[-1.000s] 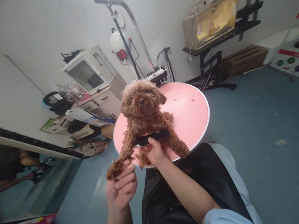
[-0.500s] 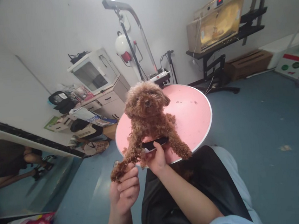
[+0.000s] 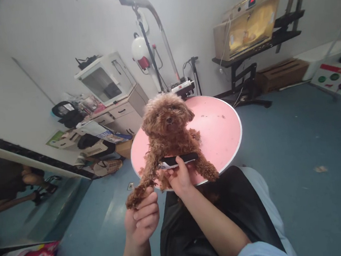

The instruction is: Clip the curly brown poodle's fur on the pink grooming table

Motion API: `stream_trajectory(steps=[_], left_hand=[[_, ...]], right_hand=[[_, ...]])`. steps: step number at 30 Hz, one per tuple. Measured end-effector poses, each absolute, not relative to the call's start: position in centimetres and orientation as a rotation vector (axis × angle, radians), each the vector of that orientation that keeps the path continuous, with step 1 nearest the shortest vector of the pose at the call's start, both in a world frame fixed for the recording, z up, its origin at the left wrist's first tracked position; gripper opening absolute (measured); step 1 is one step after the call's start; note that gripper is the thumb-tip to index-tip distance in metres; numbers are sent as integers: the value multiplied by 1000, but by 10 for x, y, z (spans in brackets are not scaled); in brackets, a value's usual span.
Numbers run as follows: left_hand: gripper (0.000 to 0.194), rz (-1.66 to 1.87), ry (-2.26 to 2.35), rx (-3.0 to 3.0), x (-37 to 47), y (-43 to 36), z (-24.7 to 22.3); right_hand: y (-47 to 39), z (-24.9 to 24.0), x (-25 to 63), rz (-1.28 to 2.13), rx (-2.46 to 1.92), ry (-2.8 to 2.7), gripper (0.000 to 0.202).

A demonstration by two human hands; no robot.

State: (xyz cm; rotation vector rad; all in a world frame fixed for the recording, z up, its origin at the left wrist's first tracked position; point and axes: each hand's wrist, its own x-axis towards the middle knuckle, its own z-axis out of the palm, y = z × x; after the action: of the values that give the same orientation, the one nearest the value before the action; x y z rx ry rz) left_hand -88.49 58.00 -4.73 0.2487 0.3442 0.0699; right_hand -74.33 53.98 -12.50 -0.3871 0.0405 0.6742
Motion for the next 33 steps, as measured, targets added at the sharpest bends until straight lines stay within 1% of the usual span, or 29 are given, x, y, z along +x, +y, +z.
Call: stream_trajectory(steps=[4, 8, 10, 15, 18, 21, 24, 29, 31, 33], left_hand=[[29, 33, 331, 164, -886, 579, -47], [30, 24, 331, 108, -884, 580, -47], [30, 1, 323, 86, -883, 580, -48], [28, -34, 247, 17, -883, 580, -51], [26, -66, 234, 7, -884, 580, -51], [27, -71, 245, 30, -884, 579, -51], [27, -57, 265, 69, -882, 578, -51], [24, -92, 243, 81, -882, 576, -55], [22, -124, 247, 93, -883, 576, -59], [22, -145, 254, 95, -884, 574, -62]], right_hand=[[530, -126, -744, 717, -392, 96, 28], [529, -121, -728, 450, -366, 213, 30], [534, -118, -722, 409, -356, 217, 31], [541, -114, -730, 687, -381, 132, 26], [537, -114, -737, 777, -374, 121, 22], [533, -112, -736, 674, -340, 176, 23], [534, -109, -733, 563, -332, 236, 29], [534, -112, -742, 749, -332, 170, 20], [531, -115, -742, 790, -336, 151, 22], [528, -115, -738, 751, -336, 151, 24]])
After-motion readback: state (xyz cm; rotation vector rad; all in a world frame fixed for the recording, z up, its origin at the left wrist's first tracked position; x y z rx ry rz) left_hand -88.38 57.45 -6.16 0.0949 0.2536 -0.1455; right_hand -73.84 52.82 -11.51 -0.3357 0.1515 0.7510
